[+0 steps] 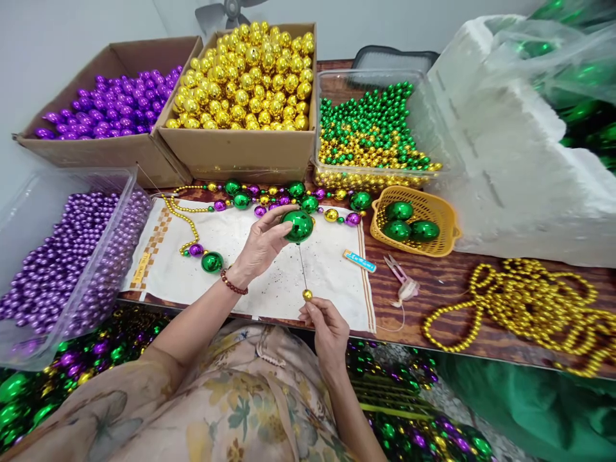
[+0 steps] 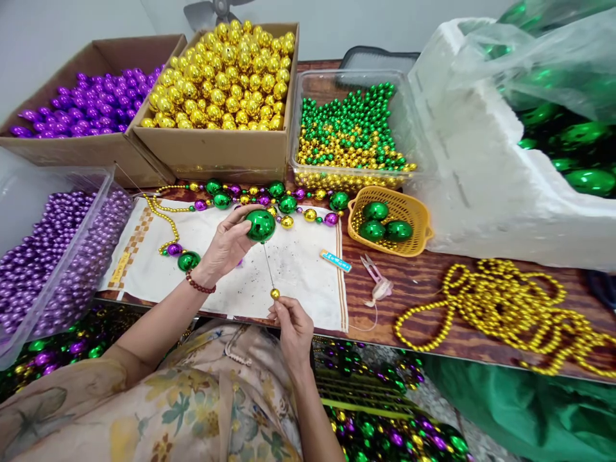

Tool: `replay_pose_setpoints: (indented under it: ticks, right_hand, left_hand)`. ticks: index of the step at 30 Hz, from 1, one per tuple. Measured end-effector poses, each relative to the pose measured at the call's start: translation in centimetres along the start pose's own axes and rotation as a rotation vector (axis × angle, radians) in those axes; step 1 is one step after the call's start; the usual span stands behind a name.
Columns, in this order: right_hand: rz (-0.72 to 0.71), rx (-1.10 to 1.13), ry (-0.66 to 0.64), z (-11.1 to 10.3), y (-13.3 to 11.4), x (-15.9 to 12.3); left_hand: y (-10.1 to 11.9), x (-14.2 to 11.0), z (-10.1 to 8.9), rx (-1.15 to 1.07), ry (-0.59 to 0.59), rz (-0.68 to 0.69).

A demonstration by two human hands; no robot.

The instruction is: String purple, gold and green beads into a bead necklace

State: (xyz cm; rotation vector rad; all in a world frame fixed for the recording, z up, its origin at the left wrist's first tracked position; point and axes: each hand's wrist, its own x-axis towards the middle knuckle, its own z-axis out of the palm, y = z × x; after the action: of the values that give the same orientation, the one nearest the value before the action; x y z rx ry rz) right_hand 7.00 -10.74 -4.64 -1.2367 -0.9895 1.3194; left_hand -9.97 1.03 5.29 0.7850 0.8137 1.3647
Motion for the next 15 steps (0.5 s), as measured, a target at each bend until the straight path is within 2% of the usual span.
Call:
replay_pose_setpoints:
  ticks: [8, 15]
  right_hand:
    - [-0.078, 0.122, 0.068, 1.9, -0.8, 0.8]
    - [-0.126, 0.168, 0.062, 2.5, -0.9, 1.0]
  left_hand:
    - [-1.6, -1.0, 0.4, 0.092, -0.112, 0.134]
    - [-1.0, -2.0, 0.7, 0.199, -0.135, 0.228]
